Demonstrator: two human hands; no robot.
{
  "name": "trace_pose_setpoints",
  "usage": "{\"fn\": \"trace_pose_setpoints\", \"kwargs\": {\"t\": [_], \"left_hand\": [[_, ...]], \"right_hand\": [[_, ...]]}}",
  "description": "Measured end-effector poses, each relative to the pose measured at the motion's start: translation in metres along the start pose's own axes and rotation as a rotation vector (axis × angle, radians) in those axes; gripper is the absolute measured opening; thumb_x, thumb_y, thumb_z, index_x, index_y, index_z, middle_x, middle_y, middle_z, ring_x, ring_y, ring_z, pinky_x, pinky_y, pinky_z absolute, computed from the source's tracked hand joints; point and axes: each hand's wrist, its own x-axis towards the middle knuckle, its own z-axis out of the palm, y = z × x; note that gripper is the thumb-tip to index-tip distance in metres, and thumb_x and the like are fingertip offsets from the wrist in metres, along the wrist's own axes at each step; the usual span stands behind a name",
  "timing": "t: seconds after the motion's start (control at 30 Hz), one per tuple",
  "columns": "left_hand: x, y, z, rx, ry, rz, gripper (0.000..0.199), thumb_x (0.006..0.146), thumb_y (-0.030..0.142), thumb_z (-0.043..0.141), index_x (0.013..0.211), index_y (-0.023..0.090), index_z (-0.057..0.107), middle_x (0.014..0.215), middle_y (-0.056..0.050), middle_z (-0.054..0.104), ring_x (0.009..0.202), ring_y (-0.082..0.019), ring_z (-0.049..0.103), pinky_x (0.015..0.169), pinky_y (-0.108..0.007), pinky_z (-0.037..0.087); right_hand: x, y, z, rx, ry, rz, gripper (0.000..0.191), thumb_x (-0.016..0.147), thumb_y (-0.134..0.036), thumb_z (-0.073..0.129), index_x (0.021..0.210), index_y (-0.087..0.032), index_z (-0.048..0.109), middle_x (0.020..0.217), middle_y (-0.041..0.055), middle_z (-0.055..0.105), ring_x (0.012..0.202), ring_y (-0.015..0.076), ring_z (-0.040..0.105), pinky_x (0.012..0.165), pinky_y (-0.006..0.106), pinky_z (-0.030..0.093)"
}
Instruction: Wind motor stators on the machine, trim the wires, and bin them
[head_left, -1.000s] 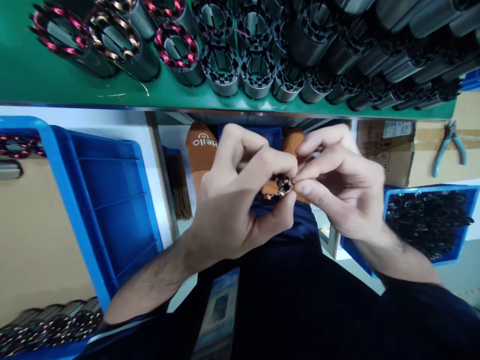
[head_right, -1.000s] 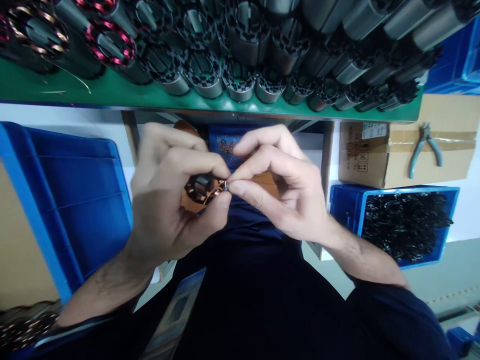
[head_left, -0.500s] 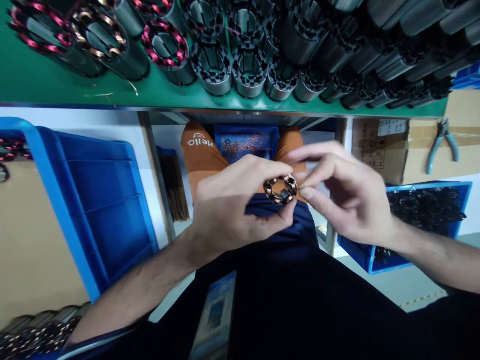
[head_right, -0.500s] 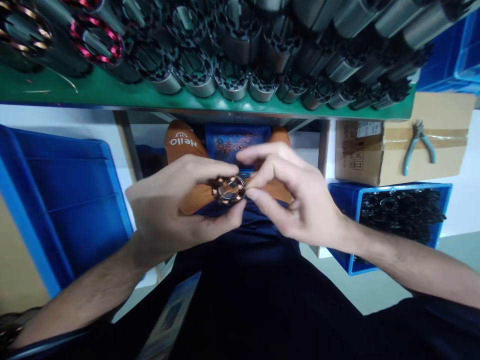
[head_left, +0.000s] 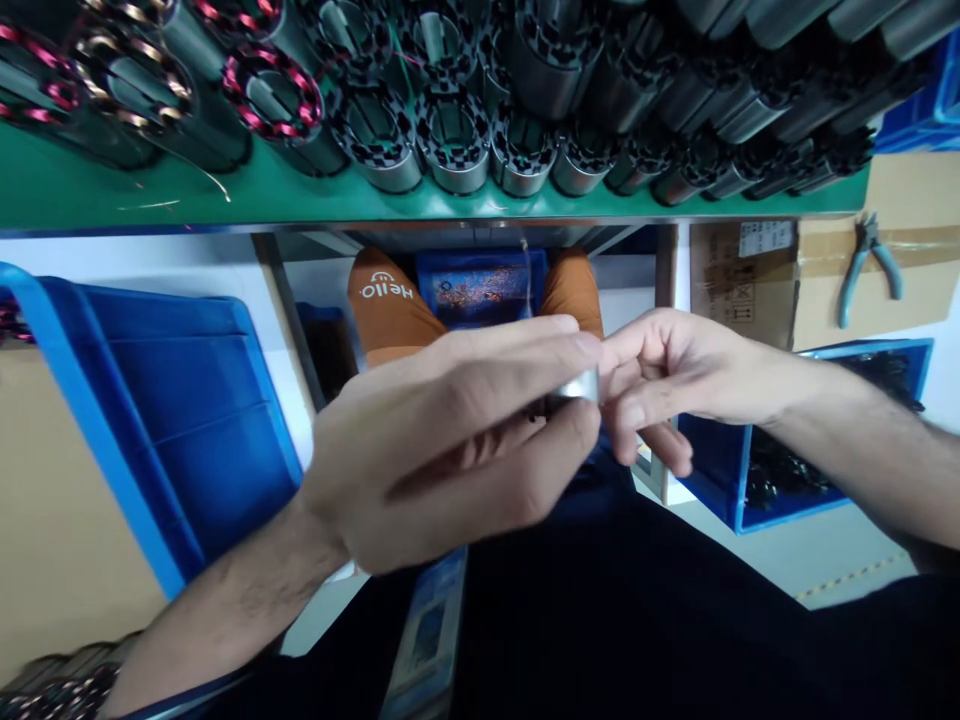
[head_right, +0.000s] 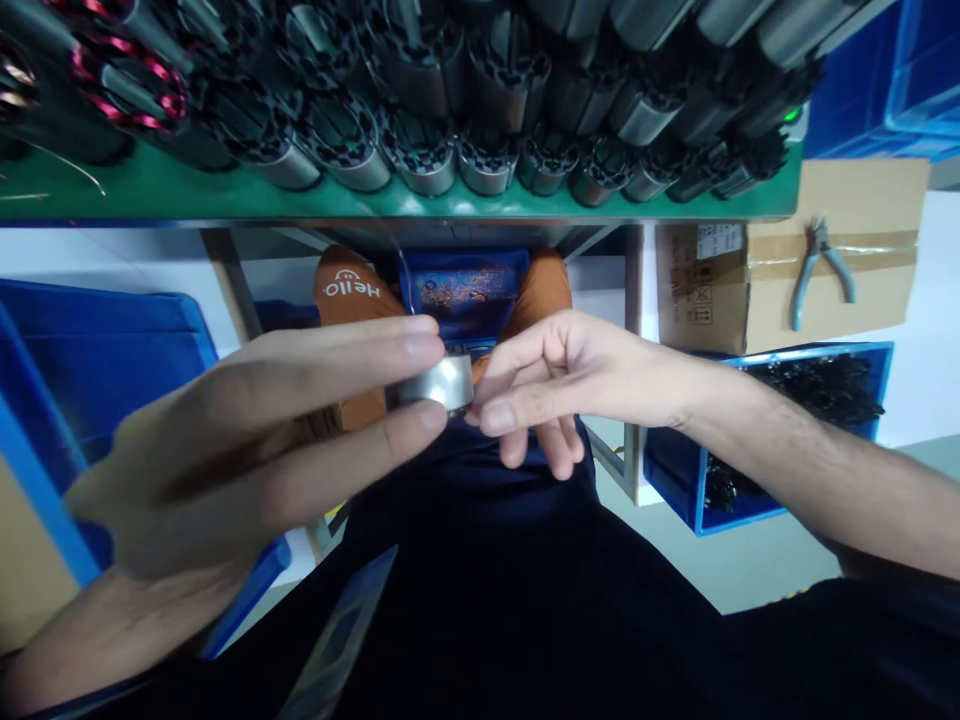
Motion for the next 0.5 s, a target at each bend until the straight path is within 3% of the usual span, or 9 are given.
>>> {"fn": "trace_pose_setpoints", "kwargs": {"t": [0.07,0.13,0.2,0.27,0.3,0.37,0.43,0.5], "left_hand": [[0.000,-0.001,-0.001,0.068,-0.028,0.131,0.020,0.110,0.024,0.080,0.121,0.040,0.085,0.136,0.008,0.089,0.124,-0.026,0.090,0.099,-0.041,0.082],[0.001,-0.003,0.001,0.179,-0.042,0.198,0.025,0.107,0.024,0.083,0.128,0.037,0.084,0.134,0.004,0.089,0.119,-0.027,0.091,0.095,-0.039,0.081],[0.003,-0.005,0.004,0.170,-0.085,0.087,0.029,0.102,0.026,0.086,0.130,0.028,0.082,0.125,-0.001,0.090,0.107,-0.025,0.091,0.091,-0.035,0.079],[0.005,-0.008,0.008,0.009,-0.145,-0.097,0.029,0.098,0.027,0.086,0.126,0.025,0.080,0.112,0.000,0.090,0.094,-0.021,0.089,0.087,-0.033,0.077],[0.006,-0.009,0.010,-0.067,-0.164,-0.157,0.027,0.098,0.026,0.087,0.125,0.026,0.080,0.110,0.001,0.089,0.093,-0.019,0.088,0.088,-0.032,0.076],[0.005,-0.011,0.011,-0.122,-0.147,-0.127,0.023,0.102,0.024,0.087,0.124,0.028,0.080,0.117,0.001,0.089,0.102,-0.019,0.088,0.097,-0.032,0.075],[0.003,-0.012,0.011,-0.043,-0.073,-0.026,0.020,0.107,0.022,0.085,0.124,0.030,0.081,0.129,0.000,0.089,0.116,-0.020,0.087,0.106,-0.034,0.074],[0.001,-0.010,0.010,0.046,-0.010,0.041,0.017,0.110,0.022,0.083,0.122,0.033,0.081,0.133,0.002,0.089,0.117,-0.021,0.087,0.107,-0.036,0.074]], "right_hand": [[0.000,0.001,0.003,-0.031,0.014,0.002,0.029,0.101,-0.046,0.097,0.100,-0.018,0.089,0.073,-0.0003,0.081,0.041,0.0115,0.065,0.038,0.019,0.050],[-0.003,0.001,0.006,-0.251,0.163,-0.104,0.029,0.100,-0.047,0.097,0.091,-0.022,0.086,0.072,-0.0038,0.080,0.047,0.0108,0.068,0.042,0.019,0.053],[-0.008,-0.003,0.008,-0.525,0.349,-0.236,0.037,0.097,-0.055,0.097,0.080,-0.026,0.082,0.073,-0.0057,0.078,0.059,0.0116,0.074,0.051,0.021,0.059],[-0.013,-0.012,0.009,-0.725,0.448,-0.302,0.048,0.093,-0.061,0.100,0.067,-0.028,0.076,0.062,-0.0068,0.068,0.058,0.0093,0.067,0.051,0.022,0.056],[-0.015,-0.019,0.008,-0.784,0.453,-0.310,0.052,0.089,-0.061,0.104,0.063,-0.029,0.073,0.058,-0.0069,0.062,0.054,0.0080,0.061,0.049,0.022,0.052],[-0.020,-0.031,0.003,-0.826,0.426,-0.326,0.048,0.079,-0.057,0.112,0.067,-0.029,0.075,0.060,-0.0072,0.060,0.053,0.0073,0.055,0.046,0.022,0.048],[-0.022,-0.037,-0.003,-0.710,0.333,-0.273,0.045,0.074,-0.057,0.115,0.083,-0.027,0.083,0.079,-0.0038,0.075,0.064,0.0110,0.068,0.051,0.023,0.056],[-0.019,-0.032,-0.010,-0.448,0.232,-0.139,0.048,0.078,-0.061,0.111,0.094,-0.023,0.088,0.094,0.0032,0.084,0.071,0.0170,0.077,0.056,0.027,0.064]]}}
